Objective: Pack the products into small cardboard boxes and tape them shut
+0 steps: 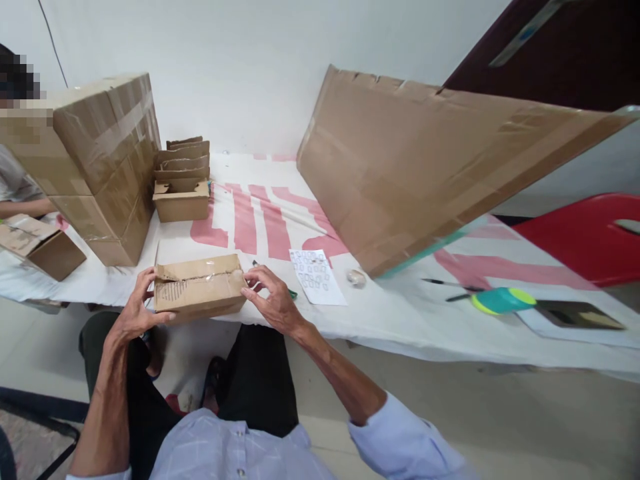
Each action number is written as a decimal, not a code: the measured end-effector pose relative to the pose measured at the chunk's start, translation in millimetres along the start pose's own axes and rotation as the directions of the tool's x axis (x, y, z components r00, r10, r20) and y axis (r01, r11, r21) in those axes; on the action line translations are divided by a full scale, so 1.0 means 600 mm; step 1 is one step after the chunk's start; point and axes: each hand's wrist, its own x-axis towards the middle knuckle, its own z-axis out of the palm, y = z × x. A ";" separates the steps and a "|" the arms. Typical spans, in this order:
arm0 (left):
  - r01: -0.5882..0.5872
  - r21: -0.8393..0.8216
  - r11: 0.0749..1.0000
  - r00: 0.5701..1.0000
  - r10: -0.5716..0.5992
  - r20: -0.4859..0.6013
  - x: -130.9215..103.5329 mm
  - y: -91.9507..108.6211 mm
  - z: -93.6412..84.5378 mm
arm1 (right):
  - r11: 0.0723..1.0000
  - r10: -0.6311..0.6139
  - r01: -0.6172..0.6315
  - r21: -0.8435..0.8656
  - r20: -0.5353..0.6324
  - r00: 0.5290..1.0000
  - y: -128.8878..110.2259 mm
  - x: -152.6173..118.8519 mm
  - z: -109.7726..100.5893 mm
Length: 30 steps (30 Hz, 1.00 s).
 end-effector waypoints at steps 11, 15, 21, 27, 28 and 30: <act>-0.003 0.096 0.995 0.999 0.000 0.034 0.013 0.013 -0.001 | 0.474 0.652 -0.343 -0.811 0.062 0.755 0.137 0.005 -0.064; 0.002 0.088 0.996 1.000 -0.004 0.020 0.013 0.008 0.000 | 0.537 0.578 -0.250 -0.805 0.136 0.805 0.156 -0.011 -0.051; -0.006 0.087 0.996 1.000 0.003 0.029 0.011 0.006 0.001 | 0.726 0.346 -0.328 -0.604 -0.092 0.934 0.152 0.000 -0.056; -0.021 0.100 0.995 1.000 0.019 0.024 0.011 0.000 0.004 | 0.979 0.096 -0.070 -0.190 0.133 0.987 0.011 0.066 -0.076; -0.021 0.100 0.995 1.000 0.019 0.022 0.011 -0.002 0.005 | 0.989 0.049 -0.020 -0.149 0.196 0.979 -0.016 0.076 -0.075; -0.020 0.096 0.995 1.000 0.018 0.025 0.011 -0.006 0.006 | 0.993 -0.032 0.066 -0.101 0.304 0.952 -0.058 0.095 -0.071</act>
